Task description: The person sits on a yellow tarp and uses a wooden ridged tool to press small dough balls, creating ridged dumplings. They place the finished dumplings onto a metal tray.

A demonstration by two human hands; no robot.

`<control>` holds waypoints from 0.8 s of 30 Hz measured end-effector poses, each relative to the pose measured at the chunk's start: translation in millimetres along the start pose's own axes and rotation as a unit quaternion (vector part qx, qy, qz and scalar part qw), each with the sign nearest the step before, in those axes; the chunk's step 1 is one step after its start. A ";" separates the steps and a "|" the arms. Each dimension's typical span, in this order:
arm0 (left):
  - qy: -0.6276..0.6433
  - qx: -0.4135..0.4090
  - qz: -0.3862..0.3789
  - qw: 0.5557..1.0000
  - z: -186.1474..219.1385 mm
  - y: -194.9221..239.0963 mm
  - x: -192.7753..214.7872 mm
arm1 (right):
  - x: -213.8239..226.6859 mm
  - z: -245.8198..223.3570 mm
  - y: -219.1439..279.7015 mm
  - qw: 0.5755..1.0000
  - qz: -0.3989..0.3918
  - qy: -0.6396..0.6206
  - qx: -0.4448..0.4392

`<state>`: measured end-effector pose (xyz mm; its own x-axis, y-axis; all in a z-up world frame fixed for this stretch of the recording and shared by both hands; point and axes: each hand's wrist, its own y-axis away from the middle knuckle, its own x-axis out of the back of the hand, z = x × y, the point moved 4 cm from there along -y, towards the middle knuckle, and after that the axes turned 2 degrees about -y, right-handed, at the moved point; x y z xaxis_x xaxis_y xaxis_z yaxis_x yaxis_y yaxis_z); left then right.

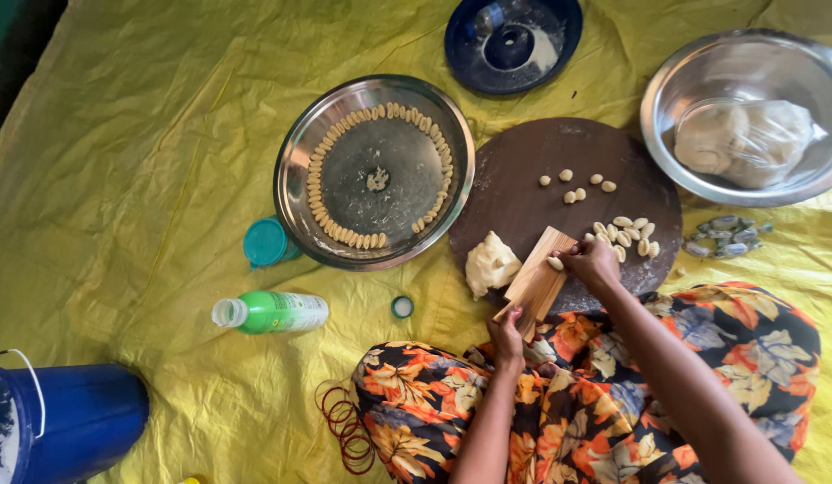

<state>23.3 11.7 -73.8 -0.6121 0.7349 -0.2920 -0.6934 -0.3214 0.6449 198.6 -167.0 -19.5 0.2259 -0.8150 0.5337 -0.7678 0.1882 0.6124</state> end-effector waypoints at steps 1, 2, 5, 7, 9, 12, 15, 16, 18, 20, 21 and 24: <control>0.002 -0.009 -0.010 1.000 -0.2 -0.6 -0.1 | -4.7 4.5 -2.0 0.999 0.000 -0.049 0.014; 0.003 -0.021 -0.024 0.999 1.3 -1.5 -2.4 | -9.0 9.3 -3.9 0.995 0.000 -0.097 0.030; 0.004 0.005 -0.029 1.000 3.4 2.7 -6.4 | -20.1 21.0 -11.4 0.969 -0.015 -0.238 0.063; -0.009 0.013 -0.036 0.999 4.9 9.1 -6.6 | -18.3 30.8 -14.1 0.952 -0.051 -0.298 0.045; -0.030 -0.022 -0.067 0.997 13.1 14.5 -5.6 | -17.7 37.6 -13.8 0.937 -0.106 -0.333 -0.003; -0.031 0.003 -0.019 0.999 14.4 17.4 -2.8 | -3.1 28.6 5.7 0.954 -0.025 -0.274 0.118; -0.047 -0.017 -0.036 0.998 13.8 13.2 -3.4 | 15.1 13.5 35.6 0.975 0.078 -0.009 0.206; -0.046 -0.007 -0.026 0.999 11.4 10.6 -1.9 | 16.9 7.2 45.3 0.970 0.089 0.040 0.223; -0.046 0.012 -0.006 0.999 5.9 5.1 1.9 | 17.4 -5.1 61.6 0.951 0.110 0.138 0.253; -0.049 0.017 -0.001 0.999 1.2 0.3 4.6 | 17.2 -12.9 65.7 0.944 0.118 0.219 0.216; -0.050 0.019 0.002 0.999 -0.8 -1.3 6.4 | 18.0 -15.4 64.5 0.938 0.122 0.259 0.197; -0.040 0.028 0.004 0.999 -5.5 -2.4 9.7 | 35.4 -15.1 55.9 0.929 0.191 0.262 0.179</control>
<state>16.9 16.3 -82.1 -0.5838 0.7785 -0.2305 -0.6647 -0.2954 0.6862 172.7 -177.1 42.5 0.0846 -0.3289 0.9406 -0.9811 0.1374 0.1363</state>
